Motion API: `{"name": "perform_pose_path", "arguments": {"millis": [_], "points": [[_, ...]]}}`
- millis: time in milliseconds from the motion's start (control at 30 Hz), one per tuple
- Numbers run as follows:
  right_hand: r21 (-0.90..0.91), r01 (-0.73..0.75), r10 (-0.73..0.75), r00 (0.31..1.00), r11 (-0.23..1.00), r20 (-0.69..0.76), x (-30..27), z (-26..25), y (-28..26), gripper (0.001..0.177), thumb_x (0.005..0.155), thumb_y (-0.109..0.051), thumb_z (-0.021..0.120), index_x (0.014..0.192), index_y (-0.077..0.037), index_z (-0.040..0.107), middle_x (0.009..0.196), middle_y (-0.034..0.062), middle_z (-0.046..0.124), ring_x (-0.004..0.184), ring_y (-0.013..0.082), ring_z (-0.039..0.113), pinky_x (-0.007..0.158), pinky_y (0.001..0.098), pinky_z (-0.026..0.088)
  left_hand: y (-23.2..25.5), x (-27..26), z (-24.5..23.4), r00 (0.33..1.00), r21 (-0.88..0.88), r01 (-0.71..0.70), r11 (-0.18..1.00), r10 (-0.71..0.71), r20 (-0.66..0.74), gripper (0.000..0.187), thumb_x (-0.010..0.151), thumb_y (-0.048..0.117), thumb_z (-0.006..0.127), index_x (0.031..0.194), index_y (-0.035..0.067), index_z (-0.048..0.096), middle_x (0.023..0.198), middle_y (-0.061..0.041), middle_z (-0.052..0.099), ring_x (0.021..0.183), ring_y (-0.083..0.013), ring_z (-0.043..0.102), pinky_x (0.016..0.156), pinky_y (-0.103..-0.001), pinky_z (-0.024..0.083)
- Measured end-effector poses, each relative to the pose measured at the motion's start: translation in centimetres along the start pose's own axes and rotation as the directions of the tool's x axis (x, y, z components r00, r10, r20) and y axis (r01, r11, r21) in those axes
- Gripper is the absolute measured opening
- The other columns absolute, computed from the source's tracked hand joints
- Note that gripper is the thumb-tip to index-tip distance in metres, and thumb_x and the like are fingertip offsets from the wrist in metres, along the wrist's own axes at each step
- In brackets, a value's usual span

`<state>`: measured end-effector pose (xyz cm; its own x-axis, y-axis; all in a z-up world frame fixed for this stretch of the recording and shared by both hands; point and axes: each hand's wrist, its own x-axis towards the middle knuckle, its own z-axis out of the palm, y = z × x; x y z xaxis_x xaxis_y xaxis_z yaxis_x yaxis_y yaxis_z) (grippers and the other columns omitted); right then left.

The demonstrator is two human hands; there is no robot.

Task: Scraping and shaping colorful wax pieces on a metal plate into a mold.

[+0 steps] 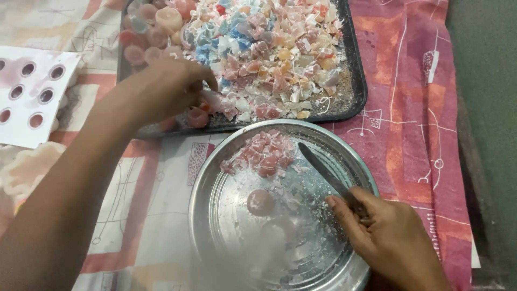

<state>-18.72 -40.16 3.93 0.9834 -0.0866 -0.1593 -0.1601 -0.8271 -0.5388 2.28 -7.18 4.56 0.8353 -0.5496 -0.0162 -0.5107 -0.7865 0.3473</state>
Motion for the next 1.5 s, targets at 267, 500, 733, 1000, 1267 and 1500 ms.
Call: {"name": "perform_pose_path", "arguments": {"millis": [267,500,733,1000,1267,1500], "points": [[-0.032,-0.124,0.125,0.991,0.992,0.040,-0.7,-0.3,1.2,0.032,0.087,-0.040,0.074,0.093,-0.008,0.075,0.057,0.0155,0.068,0.047,0.0253,0.067,0.048,0.0408,0.049,0.6,1.3,0.0,0.980,0.168,0.025,0.986,-0.058,0.191,0.023,0.090,0.017,0.070,0.111,0.010,0.074,0.113,-0.013,0.072,0.100,-0.0309,0.071,0.085,-0.044,0.054],[0.039,-0.087,0.090,0.993,0.995,-0.080,-0.9,-1.3,2.3,0.037,0.087,-0.043,0.073,0.095,-0.008,0.077,0.061,0.0136,0.074,0.051,0.0176,0.076,0.050,0.0347,0.056,10.3,-2.7,-3.5,0.992,-0.161,0.121,0.979,-0.113,0.057,0.017,0.095,0.023,0.063,0.099,0.007,0.065,0.099,-0.006,0.078,0.091,-0.0211,0.076,0.076,-0.040,0.057],[-0.076,-0.244,0.239,0.969,0.967,-0.064,-0.8,-2.3,1.0,0.034,0.096,-0.039,0.072,0.102,-0.007,0.081,0.066,0.0142,0.071,0.057,0.0212,0.072,0.051,0.0368,0.053,15.9,-5.2,6.0,0.890,-0.304,-0.295,0.906,0.376,0.256,0.022,0.096,0.029,0.069,0.094,0.007,0.067,0.090,-0.010,0.068,0.094,-0.0298,0.067,0.082,-0.044,0.053],[0.008,-0.275,0.275,0.960,0.962,-0.048,-1.6,-1.4,3.1,0.035,0.091,-0.041,0.072,0.107,-0.011,0.080,0.068,0.0126,0.077,0.060,0.0200,0.073,0.053,0.0362,0.055,13.7,-9.2,6.9,0.968,-0.039,-0.238,0.970,0.241,0.072,0.021,0.082,0.018,0.072,0.098,0.007,0.065,0.098,-0.011,0.062,0.096,-0.0314,0.062,0.082,-0.042,0.051],[0.030,-0.130,0.132,0.989,0.991,-0.072,-1.3,-1.0,2.2,0.036,0.088,-0.041,0.073,0.099,-0.007,0.077,0.067,0.0141,0.076,0.059,0.0202,0.075,0.052,0.0364,0.057,13.0,-10.3,3.1,0.994,0.211,0.007,0.977,-0.030,0.108,0.016,0.086,0.017,0.064,0.099,0.008,0.064,0.101,-0.012,0.062,0.095,-0.0302,0.060,0.079,-0.042,0.050],[0.059,-0.164,0.170,0.978,0.985,-0.118,-2.1,-1.7,1.9,0.036,0.087,-0.038,0.070,0.096,-0.004,0.064,0.072,0.0111,0.076,0.062,0.0193,0.078,0.052,0.0371,0.057,14.9,-15.4,9.6,0.899,0.207,0.098,0.973,0.002,-0.438,0.086,0.079,0.065,0.064,0.140,0.005,0.058,0.150,-0.025,0.046,0.132,-0.0429,0.042,0.107,-0.055,0.036]]}}
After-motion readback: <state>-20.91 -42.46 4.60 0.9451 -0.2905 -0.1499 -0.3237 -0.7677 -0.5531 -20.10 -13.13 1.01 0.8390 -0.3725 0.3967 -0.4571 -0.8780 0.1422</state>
